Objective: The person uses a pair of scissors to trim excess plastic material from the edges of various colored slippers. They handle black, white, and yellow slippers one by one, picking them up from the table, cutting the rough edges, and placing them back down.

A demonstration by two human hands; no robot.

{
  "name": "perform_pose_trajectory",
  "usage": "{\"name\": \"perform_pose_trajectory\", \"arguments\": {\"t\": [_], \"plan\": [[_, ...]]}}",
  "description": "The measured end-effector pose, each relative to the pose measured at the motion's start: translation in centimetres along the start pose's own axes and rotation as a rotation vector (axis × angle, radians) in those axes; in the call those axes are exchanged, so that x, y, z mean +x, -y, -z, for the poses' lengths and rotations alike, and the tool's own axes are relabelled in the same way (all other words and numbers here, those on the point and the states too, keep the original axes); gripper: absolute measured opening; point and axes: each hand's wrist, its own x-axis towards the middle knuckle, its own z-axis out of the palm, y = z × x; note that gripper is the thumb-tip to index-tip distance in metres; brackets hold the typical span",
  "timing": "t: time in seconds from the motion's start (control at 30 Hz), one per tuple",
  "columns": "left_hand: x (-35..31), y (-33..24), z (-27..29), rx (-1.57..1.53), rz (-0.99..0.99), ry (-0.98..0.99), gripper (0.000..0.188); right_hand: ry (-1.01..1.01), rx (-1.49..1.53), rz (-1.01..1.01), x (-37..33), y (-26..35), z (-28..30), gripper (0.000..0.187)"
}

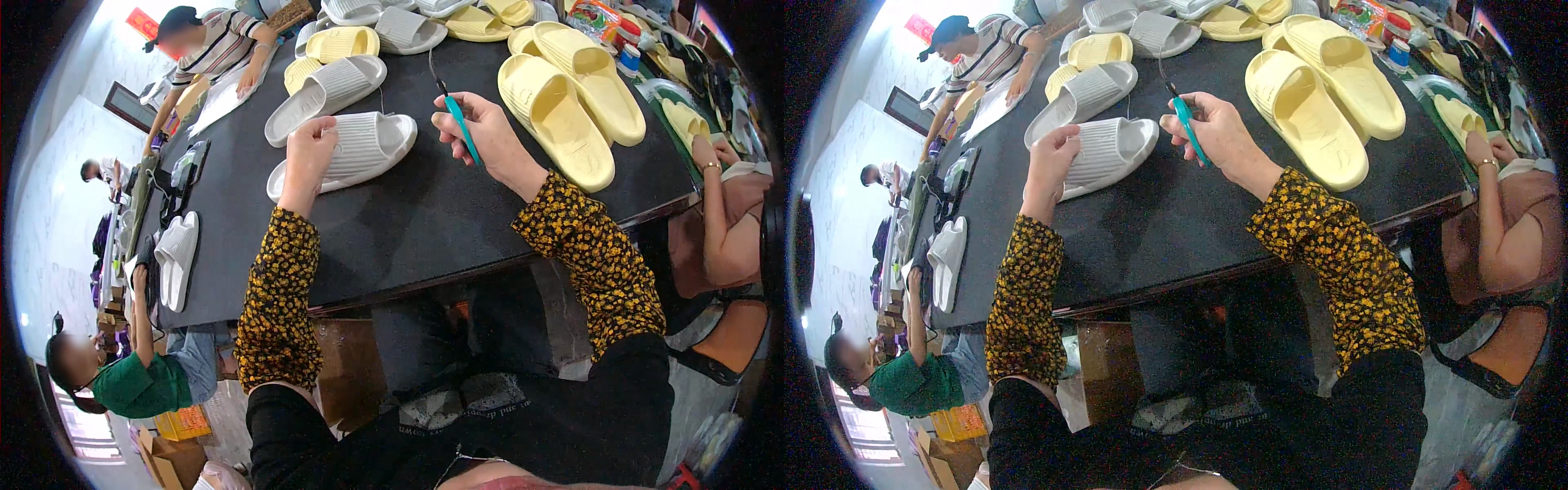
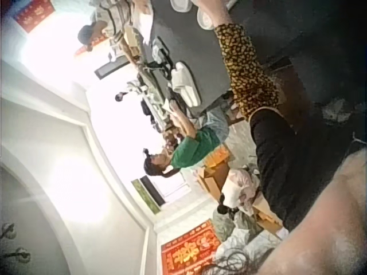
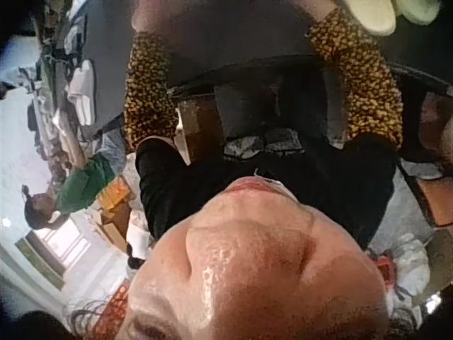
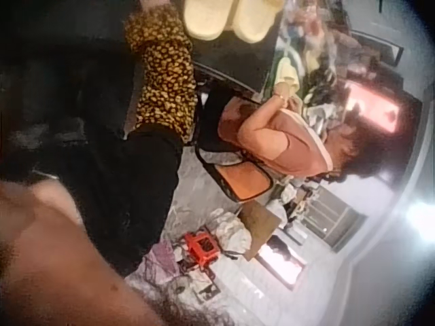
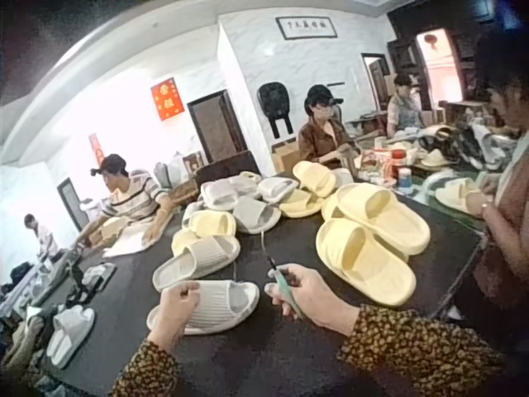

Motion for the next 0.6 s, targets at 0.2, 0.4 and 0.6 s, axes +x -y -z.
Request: {"name": "perform_pose_trajectory", "arguments": {"t": [0.2,0.4,0.6], "plan": [[1.8,1.8,0.2,0.167,-0.122,-0.126,0.029,0.028,-0.036,-0.002,0.0,-0.1,-0.4,0.042],[5.9,4.3,2.0,0.474,-0.226,-0.112,0.047,0.060,-0.030,0.018,0.1,-0.3,-0.3,0.042],[7.3,3.5,0.5,0.222,-0.076,0.246,0.069,0.054,-0.056,0.027,0.3,-0.5,0.0,0.043]]}}
